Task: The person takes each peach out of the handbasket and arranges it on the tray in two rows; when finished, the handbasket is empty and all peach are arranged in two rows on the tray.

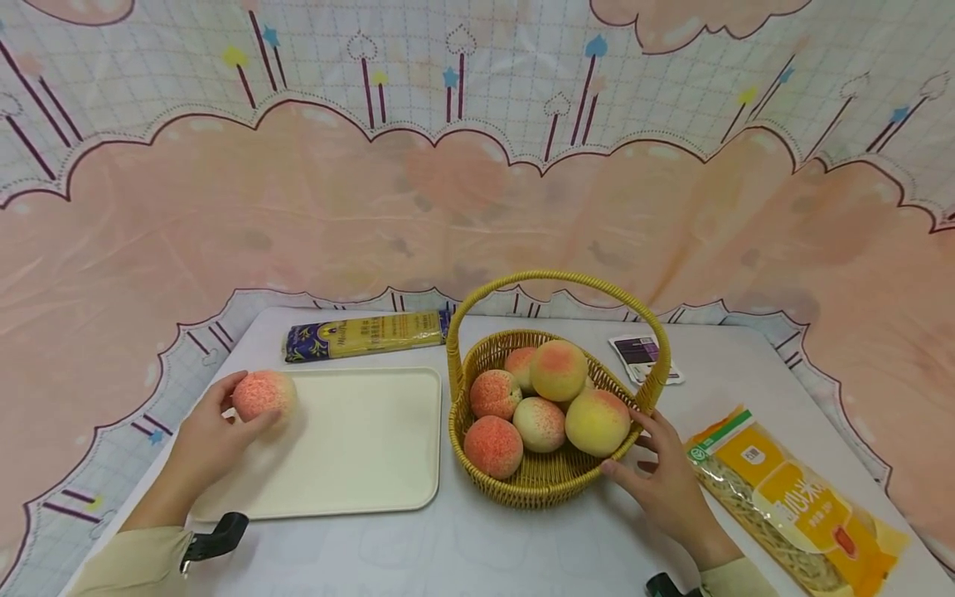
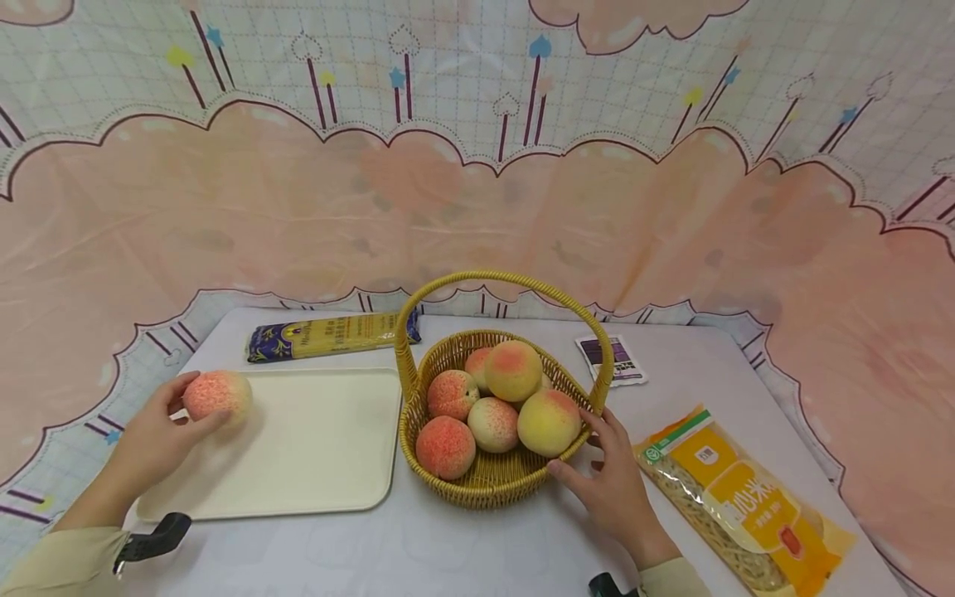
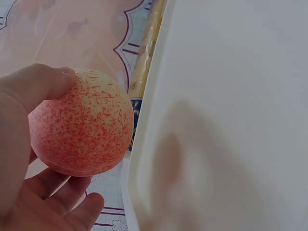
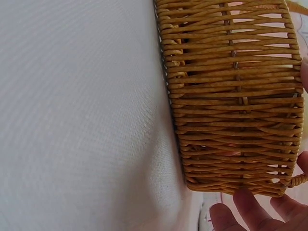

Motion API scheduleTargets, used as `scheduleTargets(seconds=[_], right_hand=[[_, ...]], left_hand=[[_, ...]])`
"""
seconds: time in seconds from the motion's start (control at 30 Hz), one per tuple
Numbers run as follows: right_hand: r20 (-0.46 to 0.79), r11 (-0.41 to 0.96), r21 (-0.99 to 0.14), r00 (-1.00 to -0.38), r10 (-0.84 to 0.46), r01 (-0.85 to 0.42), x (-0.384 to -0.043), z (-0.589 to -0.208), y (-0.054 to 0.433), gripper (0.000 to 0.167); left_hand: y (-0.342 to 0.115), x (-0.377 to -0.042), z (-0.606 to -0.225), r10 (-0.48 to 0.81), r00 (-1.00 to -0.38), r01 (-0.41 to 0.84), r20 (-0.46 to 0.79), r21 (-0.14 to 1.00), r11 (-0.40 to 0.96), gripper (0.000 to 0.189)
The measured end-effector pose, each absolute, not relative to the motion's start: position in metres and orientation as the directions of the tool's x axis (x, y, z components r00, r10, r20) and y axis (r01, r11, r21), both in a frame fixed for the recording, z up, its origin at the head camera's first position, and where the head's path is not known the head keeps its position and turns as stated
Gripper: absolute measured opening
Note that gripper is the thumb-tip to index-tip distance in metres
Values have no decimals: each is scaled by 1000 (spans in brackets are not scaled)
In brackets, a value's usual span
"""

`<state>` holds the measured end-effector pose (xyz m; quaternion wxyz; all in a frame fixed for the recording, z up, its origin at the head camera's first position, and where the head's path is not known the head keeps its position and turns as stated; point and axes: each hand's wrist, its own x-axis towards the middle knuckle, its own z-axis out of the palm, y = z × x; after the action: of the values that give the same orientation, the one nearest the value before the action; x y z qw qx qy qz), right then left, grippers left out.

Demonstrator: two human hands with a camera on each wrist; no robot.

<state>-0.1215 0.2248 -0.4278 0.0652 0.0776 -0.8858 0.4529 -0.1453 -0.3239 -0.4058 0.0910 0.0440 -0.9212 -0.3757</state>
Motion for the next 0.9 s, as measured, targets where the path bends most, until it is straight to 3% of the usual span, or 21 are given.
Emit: scheduleTargets(seconds=[0.9], right_hand=[[194, 579, -790, -978, -77, -202, -122, -429, 225, 74]], left_hand=[[-338, -169, -412, -154, -988, -123, -25, 734, 668, 89]])
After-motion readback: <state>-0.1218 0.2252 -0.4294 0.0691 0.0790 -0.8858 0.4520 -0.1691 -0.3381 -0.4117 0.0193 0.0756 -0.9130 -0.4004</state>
